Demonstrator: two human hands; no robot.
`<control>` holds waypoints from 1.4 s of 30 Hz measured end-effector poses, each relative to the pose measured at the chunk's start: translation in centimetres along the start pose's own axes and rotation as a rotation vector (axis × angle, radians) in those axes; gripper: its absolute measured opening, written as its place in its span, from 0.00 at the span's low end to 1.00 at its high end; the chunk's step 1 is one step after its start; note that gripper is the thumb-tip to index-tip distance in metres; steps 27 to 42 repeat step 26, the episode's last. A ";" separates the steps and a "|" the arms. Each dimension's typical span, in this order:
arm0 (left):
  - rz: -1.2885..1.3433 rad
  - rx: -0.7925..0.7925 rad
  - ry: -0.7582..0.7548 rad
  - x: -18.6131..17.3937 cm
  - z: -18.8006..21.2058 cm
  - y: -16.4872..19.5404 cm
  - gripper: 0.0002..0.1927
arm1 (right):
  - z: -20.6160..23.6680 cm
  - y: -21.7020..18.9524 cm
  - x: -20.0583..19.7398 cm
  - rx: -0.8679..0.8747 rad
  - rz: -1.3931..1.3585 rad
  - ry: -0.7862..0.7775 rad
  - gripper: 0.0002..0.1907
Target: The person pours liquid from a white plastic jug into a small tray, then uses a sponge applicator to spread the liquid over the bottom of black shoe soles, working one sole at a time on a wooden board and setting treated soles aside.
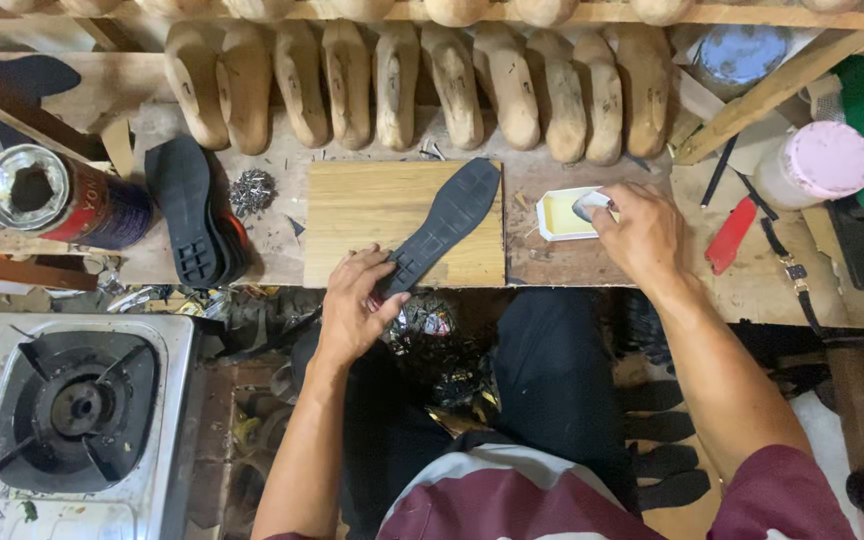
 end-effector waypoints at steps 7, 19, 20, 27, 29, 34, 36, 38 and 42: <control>0.007 -0.003 -0.011 0.0 0.0 -0.2 0.25 | 0.1 1.3 1.4 -0.066 0.012 0.032 0.09; 0.015 -0.002 -0.079 -0.7 -0.3 -0.9 0.26 | 0.3 0.4 0.9 -0.053 -0.016 0.031 0.10; 0.017 -0.012 -0.086 -0.8 -0.1 -0.9 0.26 | 0.3 0.4 0.7 -0.043 -0.022 0.015 0.10; 0.041 -0.018 -0.112 -1.0 0.1 -1.2 0.26 | 0.4 0.1 0.7 -0.040 -0.006 0.014 0.10; 0.041 -0.018 -0.112 -1.0 0.1 -1.2 0.26 | 0.4 0.1 0.7 -0.040 -0.006 0.014 0.10; 0.041 -0.018 -0.112 -1.0 0.1 -1.2 0.26 | 0.4 0.1 0.7 -0.040 -0.006 0.014 0.10; 0.041 -0.018 -0.112 -1.0 0.1 -1.2 0.26 | 0.4 0.1 0.7 -0.040 -0.006 0.014 0.10; 0.041 -0.018 -0.112 -1.0 0.1 -1.2 0.26 | 0.4 0.1 0.7 -0.040 -0.006 0.014 0.10; 0.041 -0.018 -0.112 -1.0 0.1 -1.2 0.26 | 0.4 0.1 0.7 -0.040 -0.006 0.014 0.10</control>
Point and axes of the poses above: each hand's wrist, its own z-axis away from the middle knuckle, its own x-axis out of the palm, y = z × x, the point moved 1 cm from there along -z, towards the middle knuckle, and after that the axes turned 4 degrees about -y, right-handed, at the moved point
